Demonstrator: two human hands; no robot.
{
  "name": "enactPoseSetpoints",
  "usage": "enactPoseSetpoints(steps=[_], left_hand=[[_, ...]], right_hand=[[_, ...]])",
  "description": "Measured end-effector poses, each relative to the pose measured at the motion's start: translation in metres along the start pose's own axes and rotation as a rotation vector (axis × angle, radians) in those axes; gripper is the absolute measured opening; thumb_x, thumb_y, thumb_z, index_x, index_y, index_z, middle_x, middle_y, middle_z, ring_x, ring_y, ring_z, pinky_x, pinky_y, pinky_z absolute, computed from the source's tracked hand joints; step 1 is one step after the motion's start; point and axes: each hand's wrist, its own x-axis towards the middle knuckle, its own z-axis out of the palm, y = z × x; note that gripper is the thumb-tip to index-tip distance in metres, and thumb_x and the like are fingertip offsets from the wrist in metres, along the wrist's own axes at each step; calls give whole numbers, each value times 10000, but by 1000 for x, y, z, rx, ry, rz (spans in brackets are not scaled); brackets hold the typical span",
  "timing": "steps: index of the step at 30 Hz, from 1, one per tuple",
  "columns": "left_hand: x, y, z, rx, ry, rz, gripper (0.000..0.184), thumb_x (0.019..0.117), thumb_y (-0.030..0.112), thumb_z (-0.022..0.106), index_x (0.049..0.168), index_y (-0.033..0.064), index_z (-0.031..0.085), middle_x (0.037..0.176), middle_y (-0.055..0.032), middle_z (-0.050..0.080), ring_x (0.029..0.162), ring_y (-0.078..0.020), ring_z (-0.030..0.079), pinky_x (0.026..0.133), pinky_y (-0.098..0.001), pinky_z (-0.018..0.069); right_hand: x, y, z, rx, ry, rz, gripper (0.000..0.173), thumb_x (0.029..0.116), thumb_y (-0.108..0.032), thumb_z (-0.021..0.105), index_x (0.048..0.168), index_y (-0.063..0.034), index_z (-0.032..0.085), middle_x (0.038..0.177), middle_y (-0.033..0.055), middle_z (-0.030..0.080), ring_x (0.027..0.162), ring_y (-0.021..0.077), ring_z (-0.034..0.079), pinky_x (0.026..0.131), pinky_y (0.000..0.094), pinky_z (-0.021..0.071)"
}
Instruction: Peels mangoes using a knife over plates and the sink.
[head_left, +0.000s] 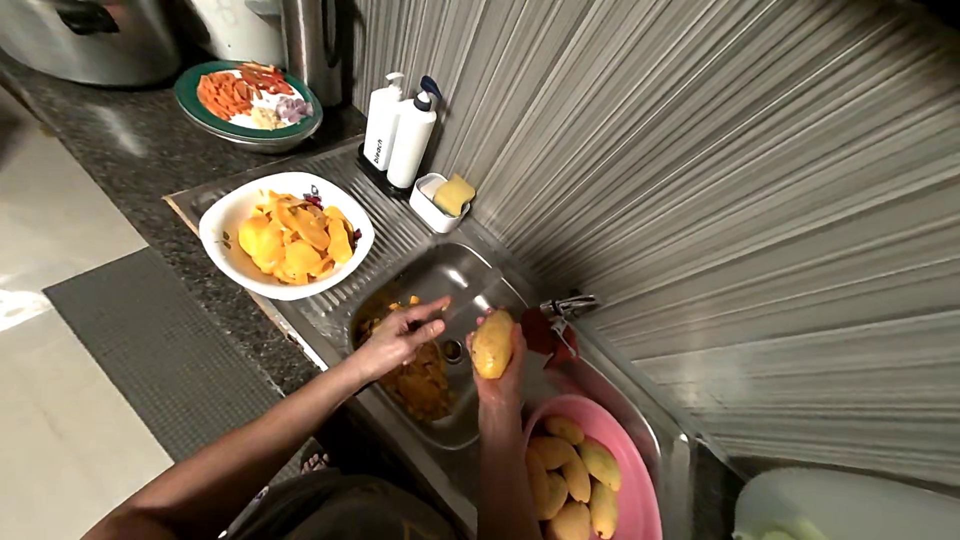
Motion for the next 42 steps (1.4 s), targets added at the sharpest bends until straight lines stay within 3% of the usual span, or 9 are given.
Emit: enactPoseSetpoints(steps=[3, 5, 9, 14, 31, 34, 36, 39, 42], left_hand=[[-16, -10, 12, 278, -121, 73, 639, 1012, 439, 597, 1553, 133, 450, 1417, -111, 596, 1219, -140, 606, 1034, -343, 503], [-26, -16, 26, 353, -141, 163, 685, 989, 434, 646, 1568, 139, 427, 1444, -152, 569, 1298, -195, 571, 1106, -394, 464], [-33, -24, 38, 467, -102, 240, 634, 992, 442, 639, 1566, 259, 441, 1338, -135, 611, 1168, -216, 628, 1009, -429, 529], [-25, -23, 36, 543, -63, 261, 572, 1010, 487, 591, 1548, 350, 453, 1208, -119, 613, 997, -208, 638, 844, -420, 573], [9, -9, 29, 274, -106, 236, 524, 1009, 403, 628, 1500, 240, 545, 1334, -81, 637, 1152, -120, 611, 1005, -305, 502], [14, -7, 23, 72, -158, 93, 493, 1019, 301, 638, 1497, 233, 540, 1343, 6, 642, 768, -2, 606, 610, -177, 493], [17, -12, 20, -23, -162, -13, 505, 1017, 308, 641, 1504, 237, 531, 1260, 11, 652, 626, -27, 548, 499, -198, 445], [25, -26, 15, -84, -74, -83, 497, 1017, 301, 641, 1493, 196, 541, 1157, 3, 689, 631, -35, 567, 493, -200, 447], [32, -50, -3, 52, 63, -229, 512, 1041, 384, 582, 1512, 196, 514, 1361, -41, 636, 826, -75, 629, 618, -255, 492]], right_hand=[[4, 1, 1, -10, 35, -38, 389, 1089, -345, 354, 1332, -74, 492, 1152, 119, 652, 967, 209, 696, 761, 360, 620], [9, 1, 2, 3, 9, -29, 392, 1099, -347, 346, 1358, -82, 474, 1174, 105, 641, 973, 204, 689, 762, 349, 611], [5, -4, 18, -166, 54, -106, 412, 1100, -270, 308, 1436, -37, 360, 1133, 85, 614, 902, 140, 676, 738, 284, 597], [-1, 8, 7, -221, 5, -204, 430, 1084, -259, 424, 1427, -1, 446, 1235, 141, 619, 1037, 197, 668, 875, 349, 591], [-12, 14, 4, -282, 1, -159, 414, 1042, -230, 452, 1375, 7, 516, 1231, 104, 658, 1078, 130, 659, 896, 299, 578], [-15, 10, 0, -292, -37, -86, 402, 1071, -248, 420, 1377, -7, 521, 1173, 82, 679, 1020, 121, 682, 872, 302, 595], [-18, 11, -5, -262, -43, -17, 425, 1059, -301, 439, 1356, -7, 521, 1135, 99, 681, 984, 141, 691, 848, 327, 604], [-21, 14, -14, -170, -113, 79, 516, 1004, -399, 525, 1355, -21, 513, 1119, 126, 679, 938, 184, 702, 788, 350, 618], [-19, 11, -19, 119, -248, 154, 596, 924, -451, 667, 1353, -55, 545, 1215, 130, 671, 1022, 246, 699, 826, 390, 613]])
